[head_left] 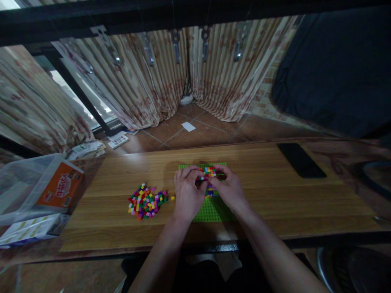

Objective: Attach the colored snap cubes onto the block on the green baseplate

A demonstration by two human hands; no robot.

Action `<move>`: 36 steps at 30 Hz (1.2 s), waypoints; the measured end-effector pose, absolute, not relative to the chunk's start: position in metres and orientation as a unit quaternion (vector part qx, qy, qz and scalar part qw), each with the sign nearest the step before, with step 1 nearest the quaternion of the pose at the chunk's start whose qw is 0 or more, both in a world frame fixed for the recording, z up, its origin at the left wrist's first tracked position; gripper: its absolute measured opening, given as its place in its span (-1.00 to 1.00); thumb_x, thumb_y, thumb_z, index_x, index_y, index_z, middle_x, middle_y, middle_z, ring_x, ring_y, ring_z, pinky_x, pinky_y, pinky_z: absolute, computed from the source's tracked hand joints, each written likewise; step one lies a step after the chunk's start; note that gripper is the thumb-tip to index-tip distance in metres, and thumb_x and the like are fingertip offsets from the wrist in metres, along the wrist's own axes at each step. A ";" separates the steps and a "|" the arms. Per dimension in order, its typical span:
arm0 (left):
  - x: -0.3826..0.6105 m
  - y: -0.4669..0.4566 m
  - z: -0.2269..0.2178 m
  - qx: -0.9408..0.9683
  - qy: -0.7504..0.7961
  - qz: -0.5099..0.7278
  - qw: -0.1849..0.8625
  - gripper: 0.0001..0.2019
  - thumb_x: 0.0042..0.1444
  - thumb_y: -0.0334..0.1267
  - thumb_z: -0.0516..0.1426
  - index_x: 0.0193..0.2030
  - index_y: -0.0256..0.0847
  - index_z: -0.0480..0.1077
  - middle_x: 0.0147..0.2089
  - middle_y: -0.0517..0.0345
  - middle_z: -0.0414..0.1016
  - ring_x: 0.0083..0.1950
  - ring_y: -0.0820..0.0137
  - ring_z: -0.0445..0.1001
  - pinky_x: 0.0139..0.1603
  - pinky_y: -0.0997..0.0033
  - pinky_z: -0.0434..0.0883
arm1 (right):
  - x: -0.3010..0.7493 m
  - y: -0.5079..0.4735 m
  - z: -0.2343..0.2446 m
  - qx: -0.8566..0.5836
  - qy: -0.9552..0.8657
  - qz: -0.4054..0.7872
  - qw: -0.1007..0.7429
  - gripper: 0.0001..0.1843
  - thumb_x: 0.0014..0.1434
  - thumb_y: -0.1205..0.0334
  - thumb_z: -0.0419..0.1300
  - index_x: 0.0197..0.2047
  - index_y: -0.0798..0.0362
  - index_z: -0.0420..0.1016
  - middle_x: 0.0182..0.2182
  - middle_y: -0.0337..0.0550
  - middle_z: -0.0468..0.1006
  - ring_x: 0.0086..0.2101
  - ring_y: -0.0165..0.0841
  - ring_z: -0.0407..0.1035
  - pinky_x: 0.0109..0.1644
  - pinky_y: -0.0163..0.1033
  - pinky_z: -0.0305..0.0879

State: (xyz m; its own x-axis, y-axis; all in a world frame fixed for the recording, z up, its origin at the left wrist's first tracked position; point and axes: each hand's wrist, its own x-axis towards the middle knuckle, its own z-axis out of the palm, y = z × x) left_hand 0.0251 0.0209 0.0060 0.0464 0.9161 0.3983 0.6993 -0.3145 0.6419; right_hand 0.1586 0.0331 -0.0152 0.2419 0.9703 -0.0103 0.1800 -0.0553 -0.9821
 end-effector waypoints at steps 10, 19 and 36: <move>0.025 0.021 0.002 0.711 0.564 0.398 0.135 -0.85 0.01 -0.44 0.26 -0.27 -0.15 0.46 -0.03 0.07 0.53 0.04 0.21 0.43 0.12 0.09 0.31 | 0.158 0.034 -0.012 -0.620 -0.493 0.366 0.488 -0.52 -0.13 0.17 0.25 -0.07 0.05 0.52 -0.18 -0.07 0.63 -0.23 -0.24 0.51 -0.08 -0.10 0.41; 0.018 0.019 0.005 0.720 0.537 0.412 0.154 -0.87 0.07 -0.42 0.22 -0.23 -0.15 0.46 -0.02 0.07 0.53 0.05 0.24 0.45 0.13 0.11 0.33 | 0.163 0.031 -0.021 -0.586 -0.503 0.391 0.500 -0.56 -0.02 0.08 0.27 -0.05 0.04 0.52 -0.19 -0.08 0.64 -0.25 -0.25 0.52 -0.13 -0.12 0.44; -0.112 0.022 0.002 0.662 0.681 0.251 0.185 -0.90 0.00 -0.35 0.14 -0.38 -0.20 0.50 -0.41 0.17 0.55 -0.31 0.36 0.49 -0.22 0.39 0.41 | 0.172 0.033 -0.029 -0.614 -0.452 0.408 0.503 -0.54 0.04 -0.11 0.25 -0.11 0.04 0.58 -0.18 -0.04 0.65 -0.23 -0.19 0.52 -0.10 -0.05 0.42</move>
